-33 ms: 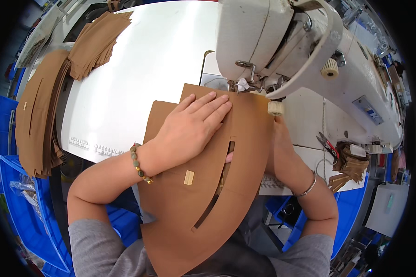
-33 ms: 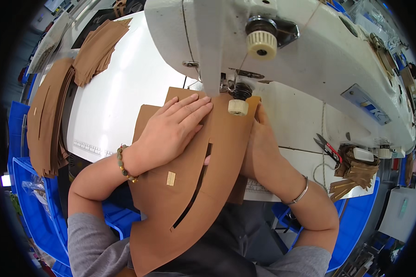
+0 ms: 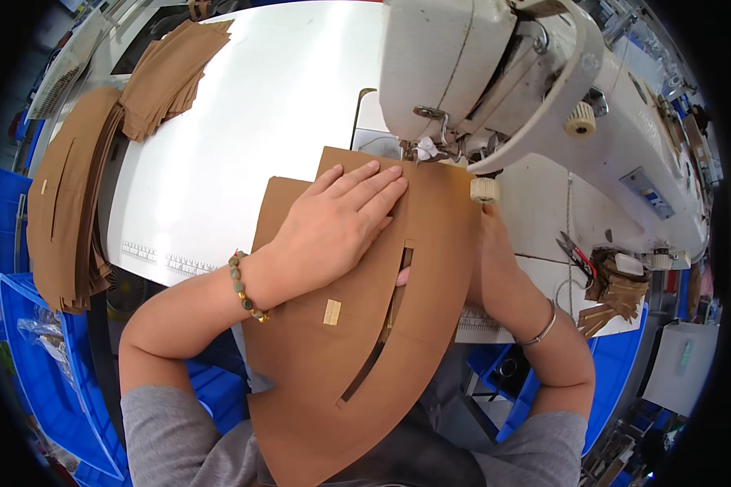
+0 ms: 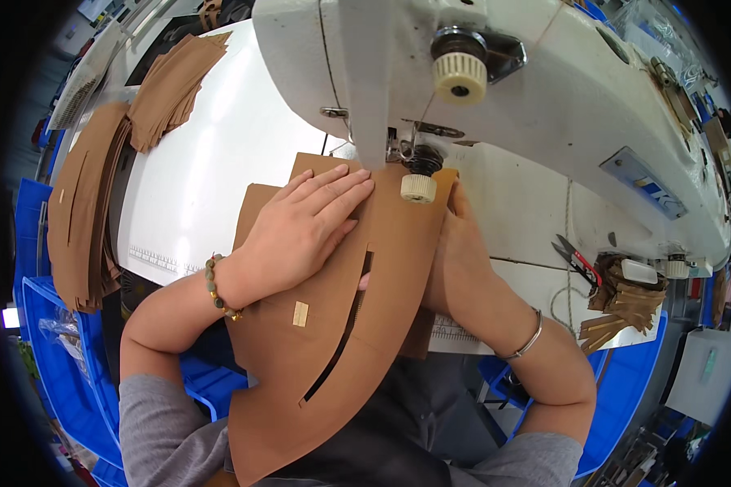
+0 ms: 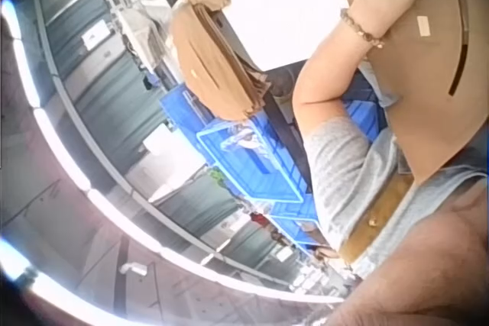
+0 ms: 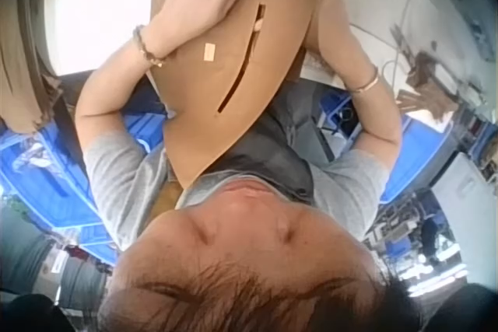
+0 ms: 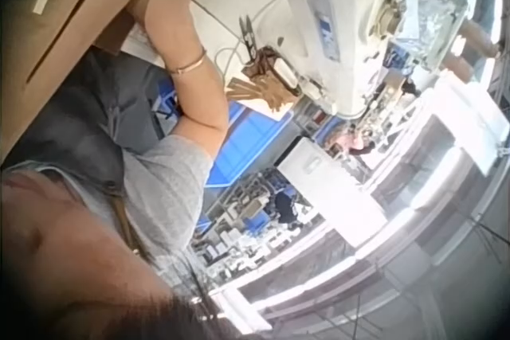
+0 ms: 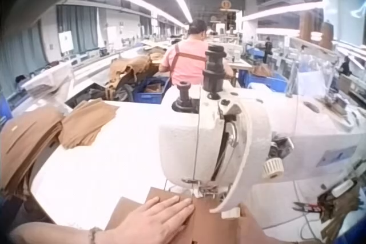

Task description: Sewing pieces of leather and a zipper using a commercial sewing machine to assemble a leather bag.

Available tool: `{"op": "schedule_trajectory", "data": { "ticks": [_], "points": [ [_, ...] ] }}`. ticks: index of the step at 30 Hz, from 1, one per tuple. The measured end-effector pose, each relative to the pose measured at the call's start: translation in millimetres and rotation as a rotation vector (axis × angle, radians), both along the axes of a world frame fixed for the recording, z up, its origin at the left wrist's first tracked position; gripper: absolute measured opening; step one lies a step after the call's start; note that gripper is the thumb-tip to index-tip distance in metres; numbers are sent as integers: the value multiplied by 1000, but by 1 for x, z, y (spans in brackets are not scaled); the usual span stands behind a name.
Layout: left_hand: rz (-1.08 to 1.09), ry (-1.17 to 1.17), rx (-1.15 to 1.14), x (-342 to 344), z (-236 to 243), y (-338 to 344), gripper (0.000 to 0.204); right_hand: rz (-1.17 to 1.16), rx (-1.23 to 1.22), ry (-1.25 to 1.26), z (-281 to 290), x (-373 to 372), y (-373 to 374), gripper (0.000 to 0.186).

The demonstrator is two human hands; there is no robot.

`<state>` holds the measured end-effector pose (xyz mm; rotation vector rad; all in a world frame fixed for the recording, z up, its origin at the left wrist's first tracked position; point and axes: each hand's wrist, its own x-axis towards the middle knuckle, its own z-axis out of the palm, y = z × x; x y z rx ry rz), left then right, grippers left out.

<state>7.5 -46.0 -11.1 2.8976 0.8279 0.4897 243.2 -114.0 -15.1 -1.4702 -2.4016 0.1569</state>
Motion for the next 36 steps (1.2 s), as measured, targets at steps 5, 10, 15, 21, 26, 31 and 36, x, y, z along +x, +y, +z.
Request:
{"op": "schedule_trajectory", "data": {
  "ticks": [5, 10, 15, 21, 26, 31, 36],
  "points": [
    [3, -44, -29, 2, 1, 1, 53, 9, 19, 9, 0, 0, 0, 87],
    [-32, -50, -53, 2, 5, 4, 53, -11, -6, 1, 3, -1, 1, 85],
    [-33, -61, -48, 2, 5, 6, 53, 2, 14, 33, 4, -2, 2, 83],
    [-34, -99, -24, 4, 0, 14, 49, 32, 10, 70, 6, -1, 2, 80],
    [-13, -122, 15, 9, -5, 26, 46, 24, 2, 80, 8, -2, 2, 79],
    [10, -64, 78, 8, -6, 32, 41, 26, -9, 60, 7, -1, 1, 72],
    [90, 57, 182, 13, -7, 43, 41, 31, -36, -23, 6, 0, 1, 64]
  ]
}}
